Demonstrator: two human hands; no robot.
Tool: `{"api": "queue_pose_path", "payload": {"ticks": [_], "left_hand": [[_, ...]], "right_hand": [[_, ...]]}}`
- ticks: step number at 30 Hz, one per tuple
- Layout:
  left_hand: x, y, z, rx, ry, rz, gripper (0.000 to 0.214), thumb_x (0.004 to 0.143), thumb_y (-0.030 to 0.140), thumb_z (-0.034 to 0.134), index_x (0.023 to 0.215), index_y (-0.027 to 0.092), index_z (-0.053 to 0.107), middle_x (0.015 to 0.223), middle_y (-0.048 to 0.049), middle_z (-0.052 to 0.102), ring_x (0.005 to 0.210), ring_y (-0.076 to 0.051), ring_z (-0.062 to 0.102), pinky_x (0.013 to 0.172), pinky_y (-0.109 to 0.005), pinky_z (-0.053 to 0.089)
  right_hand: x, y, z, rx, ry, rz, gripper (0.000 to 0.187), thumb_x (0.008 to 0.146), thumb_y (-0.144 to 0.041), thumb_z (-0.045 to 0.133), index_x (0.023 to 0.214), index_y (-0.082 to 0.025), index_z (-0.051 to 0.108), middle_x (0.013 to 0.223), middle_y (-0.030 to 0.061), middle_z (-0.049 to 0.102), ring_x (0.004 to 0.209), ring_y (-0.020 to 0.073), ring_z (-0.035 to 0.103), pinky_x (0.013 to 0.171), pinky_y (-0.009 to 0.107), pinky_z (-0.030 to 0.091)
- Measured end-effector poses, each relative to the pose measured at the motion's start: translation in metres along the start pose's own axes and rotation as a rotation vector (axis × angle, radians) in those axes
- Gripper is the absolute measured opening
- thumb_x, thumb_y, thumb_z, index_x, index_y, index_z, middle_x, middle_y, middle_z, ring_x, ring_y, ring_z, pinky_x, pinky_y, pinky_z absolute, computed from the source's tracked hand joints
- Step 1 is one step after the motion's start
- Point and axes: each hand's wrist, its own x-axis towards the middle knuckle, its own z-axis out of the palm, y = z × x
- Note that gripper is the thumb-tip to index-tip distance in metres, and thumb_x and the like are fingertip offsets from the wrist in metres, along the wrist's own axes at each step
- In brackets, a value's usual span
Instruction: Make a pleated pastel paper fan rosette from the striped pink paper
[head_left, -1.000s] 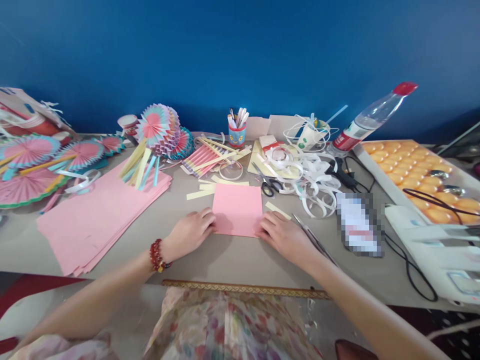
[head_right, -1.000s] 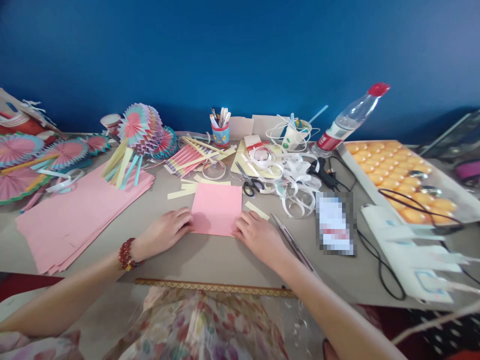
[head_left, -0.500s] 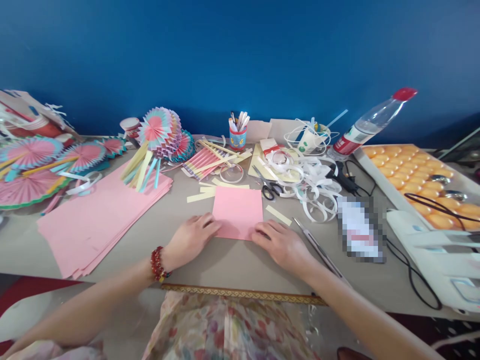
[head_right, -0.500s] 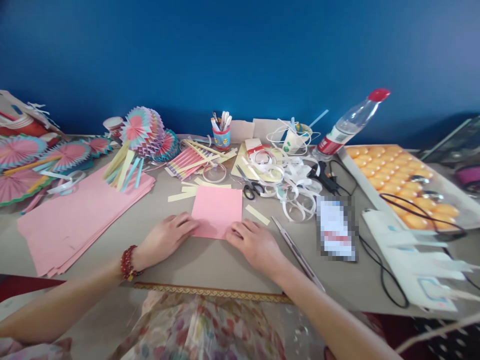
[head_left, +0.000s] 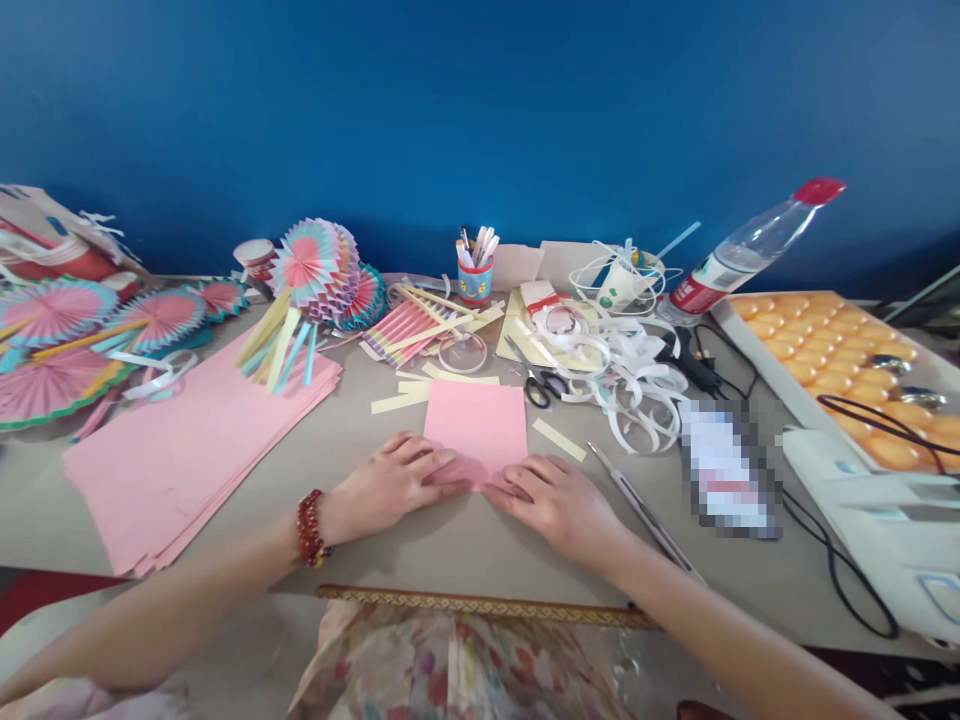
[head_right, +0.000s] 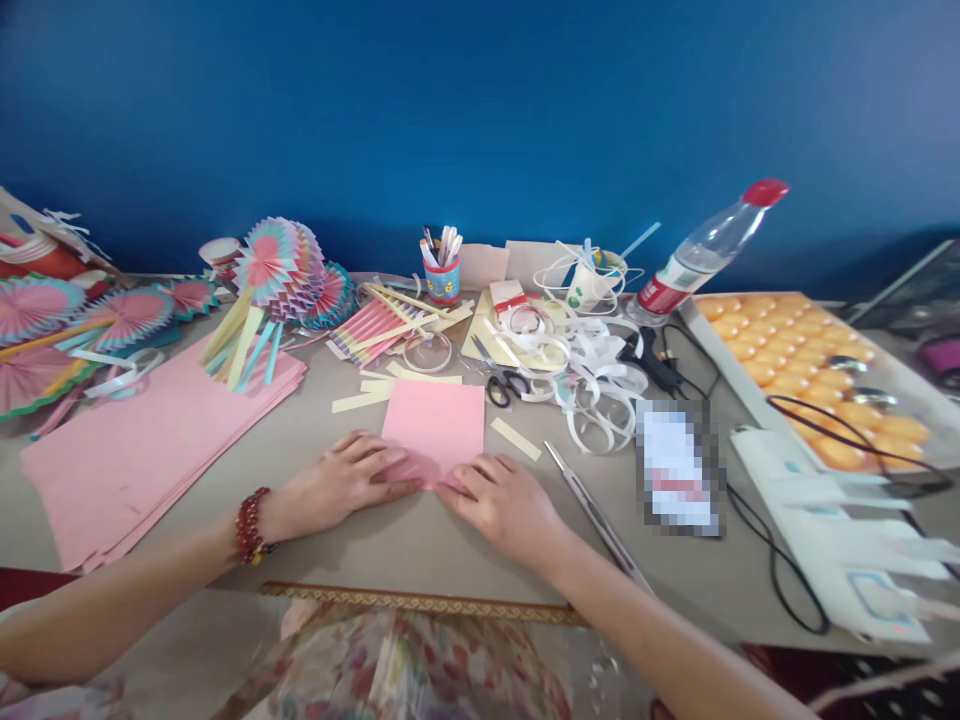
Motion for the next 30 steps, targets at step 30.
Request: {"api": "queue_pose_path", "payload": {"ticks": [30], "left_hand": [[-0.003,0.024,0.000,-0.349,-0.082,0.048,0.090,0.090,0.068,0.036,0.155,0.017,0.003,0.160,-0.0114,0.019,0.148,-0.024,0.017,0.121,-0.041,0.009]], "right_hand": [[-0.027,-0.005,-0.006,0.138,-0.082,0.143,0.048,0.096,-0.045,0.051,0.139,-0.024,0.051,0.150,0.0057,0.045,0.136,0.0286,0.037,0.108,0.052,0.036]]}}
